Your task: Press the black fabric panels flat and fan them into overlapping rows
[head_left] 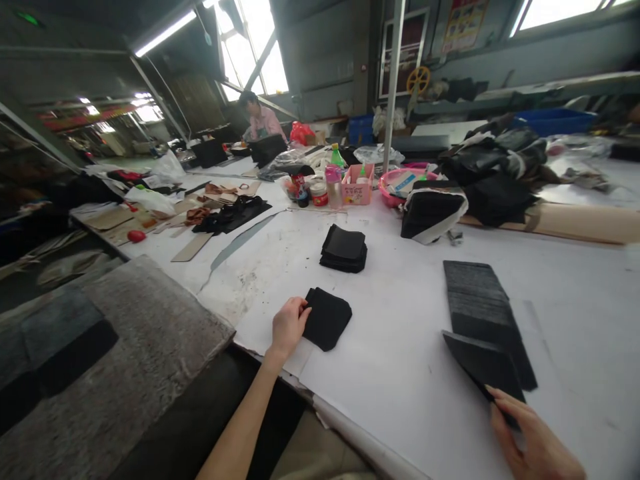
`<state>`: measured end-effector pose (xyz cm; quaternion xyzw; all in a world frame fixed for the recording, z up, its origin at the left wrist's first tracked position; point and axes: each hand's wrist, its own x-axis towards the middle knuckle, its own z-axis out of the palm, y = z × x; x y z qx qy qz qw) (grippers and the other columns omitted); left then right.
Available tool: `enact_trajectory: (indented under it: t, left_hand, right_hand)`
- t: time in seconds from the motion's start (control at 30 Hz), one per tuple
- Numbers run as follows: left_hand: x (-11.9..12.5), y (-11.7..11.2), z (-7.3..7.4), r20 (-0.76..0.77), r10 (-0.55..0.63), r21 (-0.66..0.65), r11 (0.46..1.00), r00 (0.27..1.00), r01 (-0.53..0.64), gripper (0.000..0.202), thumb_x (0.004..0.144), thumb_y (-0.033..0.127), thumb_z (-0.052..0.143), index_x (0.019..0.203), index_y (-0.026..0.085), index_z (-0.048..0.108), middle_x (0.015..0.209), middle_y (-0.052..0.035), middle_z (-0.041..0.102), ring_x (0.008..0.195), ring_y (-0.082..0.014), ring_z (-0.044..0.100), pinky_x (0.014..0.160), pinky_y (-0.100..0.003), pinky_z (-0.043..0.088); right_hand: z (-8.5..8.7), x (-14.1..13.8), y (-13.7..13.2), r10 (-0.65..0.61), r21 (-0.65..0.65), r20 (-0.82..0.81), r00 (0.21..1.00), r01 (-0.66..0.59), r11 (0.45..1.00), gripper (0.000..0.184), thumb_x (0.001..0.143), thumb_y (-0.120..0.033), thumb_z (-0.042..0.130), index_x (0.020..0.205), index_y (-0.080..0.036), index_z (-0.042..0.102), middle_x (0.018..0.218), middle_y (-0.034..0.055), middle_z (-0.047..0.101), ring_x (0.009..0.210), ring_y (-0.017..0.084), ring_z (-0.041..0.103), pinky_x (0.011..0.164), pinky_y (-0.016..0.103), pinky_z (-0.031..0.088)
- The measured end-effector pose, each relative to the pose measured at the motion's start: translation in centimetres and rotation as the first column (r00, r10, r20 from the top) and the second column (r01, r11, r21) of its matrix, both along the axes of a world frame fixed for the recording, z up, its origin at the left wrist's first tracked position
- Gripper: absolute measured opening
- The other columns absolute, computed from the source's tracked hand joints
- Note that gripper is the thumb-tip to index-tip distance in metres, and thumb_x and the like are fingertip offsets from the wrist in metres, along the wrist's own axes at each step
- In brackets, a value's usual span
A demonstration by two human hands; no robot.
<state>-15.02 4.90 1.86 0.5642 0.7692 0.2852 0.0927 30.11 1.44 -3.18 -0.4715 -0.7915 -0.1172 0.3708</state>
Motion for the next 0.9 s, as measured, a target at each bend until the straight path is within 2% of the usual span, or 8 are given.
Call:
enact_trajectory:
  t: [0.1, 0.2, 0.3, 0.4, 0.5, 0.63, 0.73, 0.9]
  left_hand:
    - [0.8, -0.7, -0.8, -0.181, 0.028, 0.116, 0.993, 0.983, -0.007, 0.016, 0.089, 0.021, 0.054, 0.103, 0.017, 0.061, 0.096, -0.0094, 0.059, 0.091, -0.025, 0.057, 0.079, -0.037, 0.047]
    - [3.0, -1.3, -0.8, -0.325, -0.052, 0.25, 0.958, 0.944, 0.139, 0.018, 0.091, 0.02, 0.052, 0.106, 0.016, 0.061, 0.1, -0.0112, 0.059, 0.097, -0.0277, 0.055, 0.085, -0.043, 0.047]
    - [6.9, -1.8, -0.5, -0.204, -0.366, 0.248, 0.878, 0.908, 0.41, 0.018, 0.095, 0.019, 0.049, 0.108, 0.019, 0.06, 0.104, -0.009, 0.06, 0.099, -0.0236, 0.057, 0.088, -0.04, 0.049]
    - [11.7, -2.5, -0.1, -0.039, -0.661, 0.217, 0.726, 0.749, 0.652, 0.018, 0.096, 0.017, 0.047, 0.109, 0.02, 0.06, 0.105, -0.0071, 0.061, 0.099, -0.0191, 0.058, 0.087, -0.034, 0.05]
    - [15.0, -3.3, -0.1, -0.02, -0.755, 0.151, 0.646, 0.655, 0.749, 0.015, 0.095, 0.016, 0.05, 0.105, 0.02, 0.061, 0.101, -0.006, 0.062, 0.096, -0.0189, 0.058, 0.084, -0.034, 0.051]
    - [16.0, -4.3, -1.2, -0.121, -0.761, 0.069, 0.633, 0.637, 0.771, 0.011, 0.093, 0.015, 0.053, 0.095, 0.019, 0.063, 0.094, -0.0047, 0.061, 0.092, -0.0198, 0.056, 0.081, -0.036, 0.049]
    - [15.6, -4.9, -1.8, -0.14, -0.75, 0.087, 0.641, 0.647, 0.762, 0.012, 0.095, 0.015, 0.051, 0.099, 0.019, 0.062, 0.096, -0.0052, 0.059, 0.093, -0.0195, 0.055, 0.082, -0.035, 0.048]
    - [15.3, -4.9, -1.3, -0.123, -0.748, 0.073, 0.649, 0.653, 0.757, 0.013, 0.095, 0.018, 0.051, 0.097, 0.019, 0.063, 0.097, -0.0059, 0.057, 0.09, -0.0188, 0.053, 0.079, -0.034, 0.048]
  right_hand:
    - [0.8, -1.1, -0.5, 0.083, -0.039, -0.015, 0.996, -0.083, 0.996, 0.013, 0.094, -0.026, 0.055, 0.103, -0.018, 0.06, 0.105, 0.0054, 0.071, 0.088, 0.017, 0.07, 0.082, 0.028, 0.053]
    - [2.0, -3.2, -1.8, 0.139, -0.137, -0.065, 0.988, -0.147, 0.98, 0.011, 0.093, -0.018, 0.054, 0.103, -0.018, 0.058, 0.107, 0.0082, 0.069, 0.098, 0.019, 0.067, 0.086, 0.031, 0.054]
    - [3.3, -6.0, -3.1, 0.228, -0.24, -0.073, 0.971, -0.239, 0.941, 0.014, 0.093, -0.011, 0.049, 0.1, -0.018, 0.058, 0.1, 0.0073, 0.069, 0.098, 0.018, 0.066, 0.086, 0.033, 0.055]
    - [4.3, -8.5, -4.4, 0.3, -0.312, -0.083, 0.95, -0.311, 0.898, 0.017, 0.093, -0.008, 0.045, 0.095, -0.019, 0.058, 0.091, 0.0054, 0.068, 0.091, 0.018, 0.066, 0.081, 0.033, 0.055]
    - [4.8, -9.8, -5.9, 0.336, -0.379, -0.095, 0.937, -0.346, 0.858, 0.016, 0.094, -0.009, 0.046, 0.091, -0.018, 0.059, 0.088, 0.0056, 0.067, 0.084, 0.018, 0.064, 0.073, 0.032, 0.052]
    - [5.1, -9.3, -6.8, 0.393, -0.488, -0.17, 0.904, -0.424, 0.763, 0.01, 0.096, -0.019, 0.051, 0.092, -0.02, 0.06, 0.085, 0.0037, 0.065, 0.081, 0.018, 0.061, 0.07, 0.031, 0.049]
    - [5.1, -8.4, -5.1, 0.233, -0.494, -0.203, 0.951, -0.305, 0.814, 0.013, 0.098, -0.019, 0.048, 0.097, -0.021, 0.061, 0.09, 0.0048, 0.064, 0.083, 0.018, 0.059, 0.072, 0.031, 0.048]
    - [4.6, -7.9, -1.2, -0.016, -0.469, 0.036, 0.999, 0.031, 0.883, 0.011, 0.096, -0.024, 0.053, 0.101, -0.02, 0.061, 0.099, 0.0089, 0.062, 0.092, 0.025, 0.055, 0.076, 0.038, 0.045]
